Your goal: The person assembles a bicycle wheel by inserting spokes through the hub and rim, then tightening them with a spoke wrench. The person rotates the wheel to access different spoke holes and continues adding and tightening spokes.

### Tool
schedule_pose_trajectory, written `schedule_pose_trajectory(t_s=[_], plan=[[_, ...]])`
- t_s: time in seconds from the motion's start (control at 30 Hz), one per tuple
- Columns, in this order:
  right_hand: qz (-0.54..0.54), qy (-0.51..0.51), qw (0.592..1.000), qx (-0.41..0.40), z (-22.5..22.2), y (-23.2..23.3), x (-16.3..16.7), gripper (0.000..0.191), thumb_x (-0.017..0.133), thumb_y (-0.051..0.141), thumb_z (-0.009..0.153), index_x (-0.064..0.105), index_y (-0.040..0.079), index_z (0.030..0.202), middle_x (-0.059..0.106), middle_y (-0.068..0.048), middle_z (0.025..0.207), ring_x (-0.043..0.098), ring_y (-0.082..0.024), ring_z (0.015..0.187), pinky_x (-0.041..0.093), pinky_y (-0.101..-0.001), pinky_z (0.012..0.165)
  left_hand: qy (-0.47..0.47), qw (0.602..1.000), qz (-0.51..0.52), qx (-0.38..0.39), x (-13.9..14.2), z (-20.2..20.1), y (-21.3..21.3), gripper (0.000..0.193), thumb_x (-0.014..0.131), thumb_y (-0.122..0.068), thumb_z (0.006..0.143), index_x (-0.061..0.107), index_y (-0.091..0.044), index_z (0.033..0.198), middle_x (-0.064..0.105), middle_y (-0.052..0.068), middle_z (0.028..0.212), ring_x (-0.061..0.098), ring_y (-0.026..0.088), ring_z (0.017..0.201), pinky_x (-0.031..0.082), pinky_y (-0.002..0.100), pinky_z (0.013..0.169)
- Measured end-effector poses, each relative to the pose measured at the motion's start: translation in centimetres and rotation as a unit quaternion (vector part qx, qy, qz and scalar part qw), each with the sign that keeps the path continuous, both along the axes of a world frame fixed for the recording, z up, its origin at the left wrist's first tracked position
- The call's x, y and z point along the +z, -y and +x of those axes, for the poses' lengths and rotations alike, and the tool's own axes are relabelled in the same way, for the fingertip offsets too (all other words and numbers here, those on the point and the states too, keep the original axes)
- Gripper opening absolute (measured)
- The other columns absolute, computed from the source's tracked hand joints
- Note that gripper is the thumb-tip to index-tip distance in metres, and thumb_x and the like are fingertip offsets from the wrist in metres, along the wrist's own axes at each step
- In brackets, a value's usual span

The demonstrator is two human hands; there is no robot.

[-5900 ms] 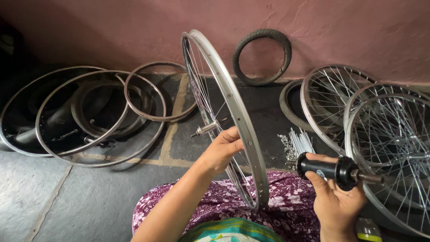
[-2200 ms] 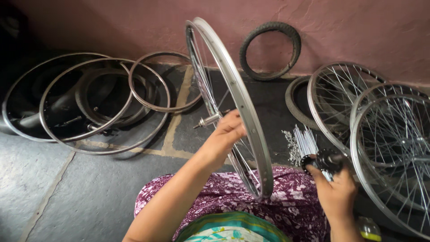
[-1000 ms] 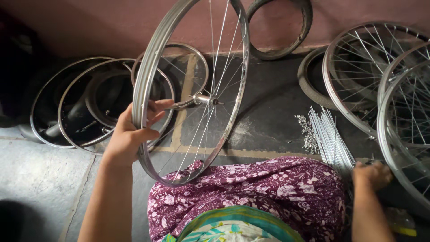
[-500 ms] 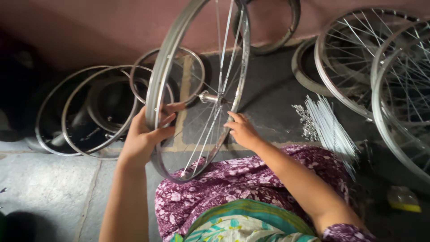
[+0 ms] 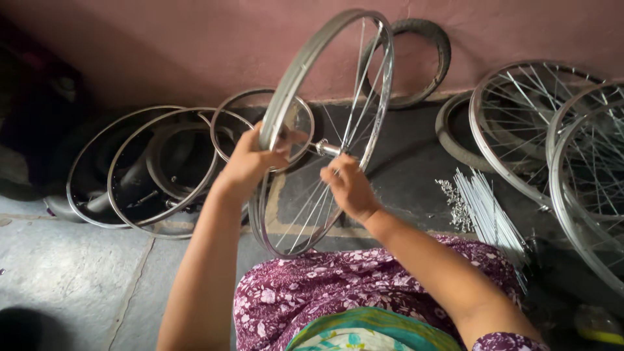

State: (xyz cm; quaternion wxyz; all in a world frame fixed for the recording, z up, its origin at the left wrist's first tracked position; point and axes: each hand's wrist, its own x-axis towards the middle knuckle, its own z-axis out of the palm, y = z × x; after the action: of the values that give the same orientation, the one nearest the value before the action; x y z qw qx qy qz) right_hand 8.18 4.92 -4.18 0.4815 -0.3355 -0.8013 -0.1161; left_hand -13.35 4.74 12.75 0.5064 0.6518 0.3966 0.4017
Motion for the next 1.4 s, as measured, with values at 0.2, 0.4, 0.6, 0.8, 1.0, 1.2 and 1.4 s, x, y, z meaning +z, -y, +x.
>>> schedule_pose_trajectory(t_s=[0.2, 0.4, 0.6, 0.8, 1.0, 1.2, 1.4], plan=[[-0.227, -0.216, 0.947, 0.077, 0.8, -3.4, 3.5, 0.030, 0.049, 0.002, 0.104, 0.050, 0.005, 0.134, 0.066, -0.009, 0.090, 0.067, -0.026, 0.081, 0.057, -0.0397, 0.078, 0.026, 0.999, -0.028, 0.002, -1.3, 0.2, 2.9, 0.050, 0.065, 0.008, 0.073, 0.059, -0.005, 0.121, 0.074, 0.006, 0.116, 0.059, 0.014, 0.093, 0.053, 0.030, 0.083], [-0.183, -0.102, 0.977, -0.027, -1.6, -2.3, 4.4, 0.038, 0.046, 0.000, 0.099, 0.052, 0.005, 0.136, 0.065, -0.017, 0.095, 0.067, -0.036, 0.086, 0.053, -0.0463, 0.075, 0.077, 0.997, 0.000, 0.004, -3.3, 0.0, 4.3, 0.051, 0.067, 0.009, 0.071, 0.060, -0.003, 0.120, 0.072, 0.005, 0.118, 0.057, 0.010, 0.101, 0.053, 0.028, 0.086], [-0.169, -0.085, 0.981, -0.051, -2.2, -3.4, 4.8, 0.038, 0.047, 0.002, 0.098, 0.052, 0.006, 0.136, 0.069, -0.021, 0.104, 0.068, -0.041, 0.089, 0.054, -0.0496, 0.075, 0.045, 0.998, 0.031, 0.025, -4.7, 1.2, 5.2, 0.053, 0.070, 0.006, 0.066, 0.066, -0.002, 0.119, 0.068, 0.004, 0.112, 0.056, 0.014, 0.104, 0.047, 0.027, 0.093], [-0.040, -0.017, 0.973, -0.227, -0.6, -3.9, 4.6, 0.019, 0.067, 0.021, 0.100, 0.060, 0.012, 0.084, 0.066, -0.011, 0.065, 0.068, -0.034, 0.063, 0.054, -0.0474, 0.064, 0.044, 0.997, 0.065, 0.000, -5.2, 2.4, 7.0, 0.055, 0.067, 0.006, 0.064, 0.066, -0.001, 0.119, 0.069, 0.004, 0.116, 0.060, 0.014, 0.112, 0.047, 0.027, 0.099], [0.056, -0.018, 0.959, -0.278, 1.4, -2.3, 6.2, 0.024, 0.073, 0.024, 0.087, 0.060, 0.012, 0.070, 0.063, -0.009, 0.058, 0.065, -0.029, 0.057, 0.053, -0.0421, 0.068, 0.040, 0.998, 0.048, 0.024, -5.8, 2.4, 7.9, 0.057, 0.066, 0.009, 0.065, 0.066, 0.001, 0.122, 0.069, 0.007, 0.117, 0.061, 0.015, 0.108, 0.048, 0.028, 0.094], [-0.295, -0.373, 0.869, 0.139, 0.5, -3.5, 6.8, 0.011, 0.065, 0.010, 0.095, 0.068, 0.005, 0.105, 0.072, -0.001, 0.084, 0.068, -0.011, 0.079, 0.051, -0.0256, 0.073, 0.078, 0.995, 0.060, 0.017, -6.4, 2.5, 8.0, 0.057, 0.068, 0.008, 0.068, 0.063, 0.001, 0.124, 0.068, 0.008, 0.122, 0.061, 0.017, 0.119, 0.049, 0.033, 0.101], [-0.403, -0.539, 0.600, 0.433, 0.5, -5.4, 6.4, 0.017, 0.069, 0.001, 0.092, 0.071, 0.004, 0.109, 0.068, 0.001, 0.095, 0.062, -0.009, 0.091, 0.048, -0.0233, 0.090, 0.086, 0.989, 0.109, 0.043, -7.7, 1.5, 8.4, 0.056, 0.067, 0.009, 0.069, 0.063, 0.003, 0.124, 0.068, 0.011, 0.124, 0.061, 0.020, 0.123, 0.045, 0.034, 0.108]])
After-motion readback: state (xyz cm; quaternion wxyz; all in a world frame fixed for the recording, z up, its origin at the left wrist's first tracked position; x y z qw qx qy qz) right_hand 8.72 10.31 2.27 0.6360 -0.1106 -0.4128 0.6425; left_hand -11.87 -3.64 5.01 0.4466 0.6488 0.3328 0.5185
